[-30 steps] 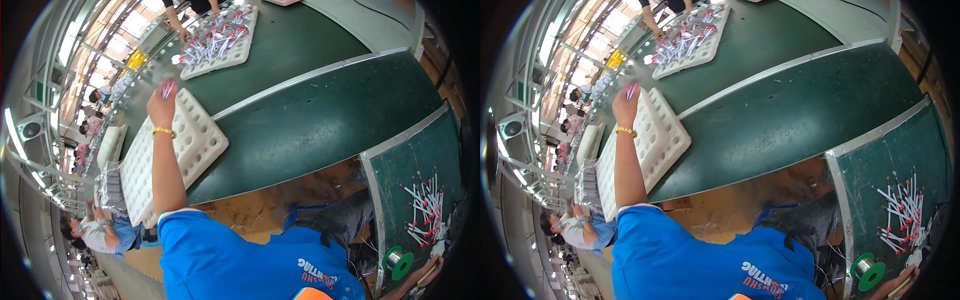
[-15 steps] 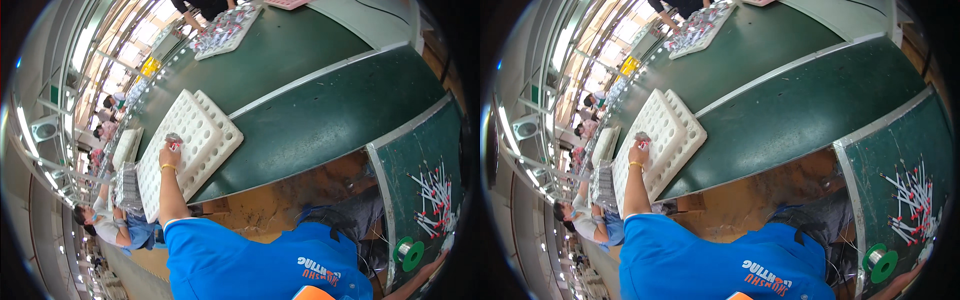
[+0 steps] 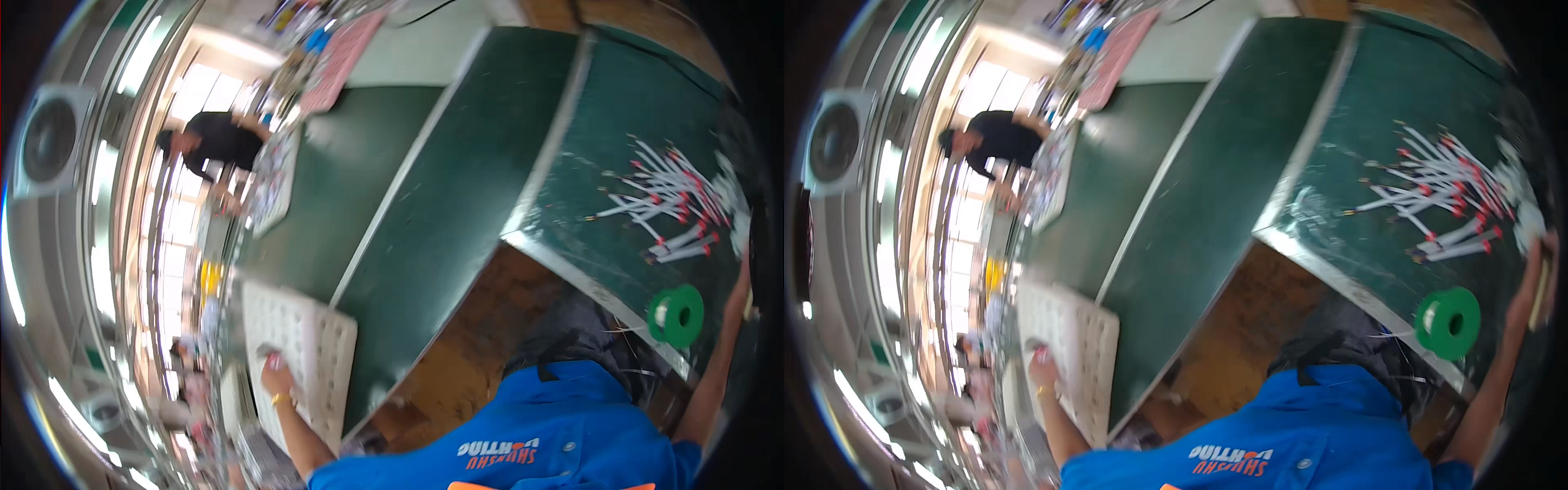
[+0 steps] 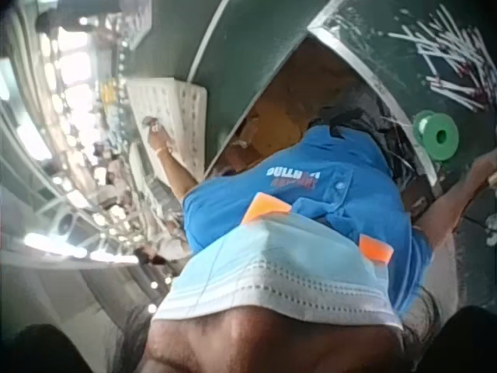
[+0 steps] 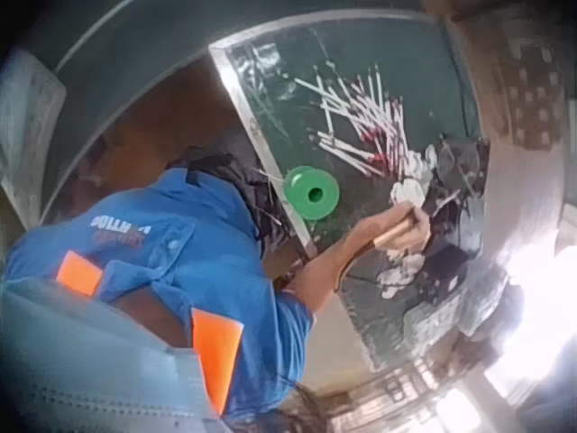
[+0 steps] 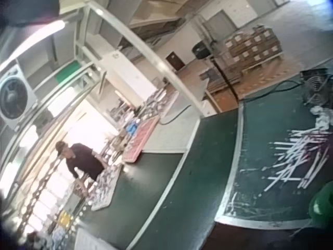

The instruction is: The person solders wires onto circuit boards using a soldering iron, places the assembled circuit boards into a foam tray, and slides the tray down the workbench.

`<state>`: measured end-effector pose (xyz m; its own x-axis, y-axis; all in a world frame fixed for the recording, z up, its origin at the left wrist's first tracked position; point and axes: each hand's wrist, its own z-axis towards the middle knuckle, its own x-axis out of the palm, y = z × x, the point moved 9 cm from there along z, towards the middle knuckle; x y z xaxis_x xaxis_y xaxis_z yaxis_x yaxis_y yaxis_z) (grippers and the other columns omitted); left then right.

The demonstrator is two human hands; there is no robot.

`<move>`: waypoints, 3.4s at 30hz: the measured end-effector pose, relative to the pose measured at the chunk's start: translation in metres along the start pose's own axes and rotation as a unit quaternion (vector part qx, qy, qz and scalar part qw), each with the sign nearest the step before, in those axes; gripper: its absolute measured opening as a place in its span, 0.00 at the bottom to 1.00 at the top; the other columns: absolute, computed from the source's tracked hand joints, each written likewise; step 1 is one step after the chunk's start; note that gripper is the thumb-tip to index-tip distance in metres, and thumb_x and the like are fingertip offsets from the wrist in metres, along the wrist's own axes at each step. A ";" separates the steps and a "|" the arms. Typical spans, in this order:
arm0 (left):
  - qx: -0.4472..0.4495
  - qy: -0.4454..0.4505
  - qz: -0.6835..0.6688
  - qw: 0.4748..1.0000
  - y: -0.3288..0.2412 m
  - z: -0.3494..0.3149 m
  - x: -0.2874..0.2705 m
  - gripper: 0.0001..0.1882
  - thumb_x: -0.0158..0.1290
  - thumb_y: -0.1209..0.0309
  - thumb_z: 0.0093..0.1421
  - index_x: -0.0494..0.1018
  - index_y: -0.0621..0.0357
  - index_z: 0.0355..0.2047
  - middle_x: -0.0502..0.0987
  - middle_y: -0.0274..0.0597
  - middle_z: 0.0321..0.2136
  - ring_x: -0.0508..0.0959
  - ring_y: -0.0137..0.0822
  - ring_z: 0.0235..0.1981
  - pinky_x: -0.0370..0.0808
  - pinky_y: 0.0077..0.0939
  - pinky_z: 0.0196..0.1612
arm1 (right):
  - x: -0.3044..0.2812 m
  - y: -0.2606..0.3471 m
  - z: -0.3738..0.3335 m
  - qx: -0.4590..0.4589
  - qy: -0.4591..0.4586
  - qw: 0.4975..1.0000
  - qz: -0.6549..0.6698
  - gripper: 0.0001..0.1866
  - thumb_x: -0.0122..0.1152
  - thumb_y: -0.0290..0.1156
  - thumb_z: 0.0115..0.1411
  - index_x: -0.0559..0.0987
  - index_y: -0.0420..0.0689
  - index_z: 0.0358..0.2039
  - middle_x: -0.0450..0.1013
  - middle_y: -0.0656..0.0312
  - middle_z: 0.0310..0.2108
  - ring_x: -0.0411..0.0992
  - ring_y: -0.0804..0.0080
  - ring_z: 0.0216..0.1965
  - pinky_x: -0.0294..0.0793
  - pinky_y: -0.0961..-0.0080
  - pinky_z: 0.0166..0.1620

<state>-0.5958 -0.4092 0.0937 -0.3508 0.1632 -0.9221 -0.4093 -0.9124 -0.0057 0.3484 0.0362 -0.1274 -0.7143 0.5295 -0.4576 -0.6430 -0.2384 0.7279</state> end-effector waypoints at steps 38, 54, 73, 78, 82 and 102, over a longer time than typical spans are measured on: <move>0.444 0.058 -0.127 0.885 -0.753 -0.097 -0.011 0.26 0.53 0.46 0.45 0.76 0.60 0.29 0.76 0.51 0.28 0.76 0.48 0.31 0.72 0.37 0.36 | -0.004 0.266 0.009 -0.122 -0.056 0.984 0.113 0.08 0.52 0.13 0.45 0.67 0.39 0.26 0.64 0.61 0.21 0.60 0.72 0.21 0.63 0.75 0.33; 0.174 0.831 -0.518 0.108 -0.679 -0.383 -0.039 0.28 0.39 0.55 0.62 0.58 0.69 0.52 0.67 0.33 0.28 0.58 0.22 0.20 0.56 0.14 0.22 | 0.011 0.258 0.003 -0.096 -0.034 0.979 0.176 0.08 0.52 0.14 0.47 0.68 0.38 0.27 0.63 0.60 0.21 0.62 0.73 0.20 0.61 0.80 0.24; 0.222 0.788 -0.539 0.198 -0.693 -0.398 -0.034 0.06 0.50 0.72 0.57 0.71 0.58 0.35 0.75 0.40 0.21 0.62 0.21 0.15 0.55 0.12 0.18 | 0.028 0.245 0.023 -0.041 -0.027 0.986 0.160 0.08 0.53 0.15 0.48 0.67 0.38 0.29 0.66 0.61 0.23 0.64 0.75 0.22 0.64 0.81 0.27; 0.292 0.754 -0.522 0.272 -0.692 -0.400 -0.035 0.05 0.52 0.75 0.53 0.72 0.60 0.32 0.75 0.36 0.20 0.64 0.18 0.15 0.59 0.12 0.19 | 0.031 0.247 0.022 -0.075 -0.011 0.983 0.170 0.09 0.54 0.14 0.46 0.68 0.39 0.28 0.67 0.60 0.24 0.65 0.72 0.22 0.65 0.79 0.27; 0.334 0.737 -0.507 0.296 -0.690 -0.401 -0.036 0.04 0.54 0.75 0.52 0.72 0.61 0.28 0.75 0.35 0.20 0.67 0.17 0.17 0.62 0.11 0.20 | 0.028 0.263 0.021 -0.149 0.015 0.979 0.140 0.12 0.56 0.14 0.42 0.69 0.41 0.27 0.67 0.62 0.23 0.65 0.68 0.21 0.65 0.78 0.24; 0.396 0.656 -0.541 0.346 -0.690 -0.396 -0.043 0.03 0.55 0.75 0.50 0.74 0.61 0.26 0.74 0.31 0.17 0.70 0.17 0.18 0.65 0.11 0.20 | 0.030 0.263 0.026 -0.131 0.060 0.978 0.149 0.11 0.57 0.14 0.42 0.69 0.41 0.26 0.68 0.61 0.21 0.67 0.67 0.21 0.67 0.77 0.25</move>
<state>0.0357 0.0649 -0.0161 0.8414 -0.5359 0.0699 0.0123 -0.1103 -0.9938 0.1649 0.0109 0.0640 -0.8981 0.3087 -0.3132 -0.4386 -0.5770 0.6889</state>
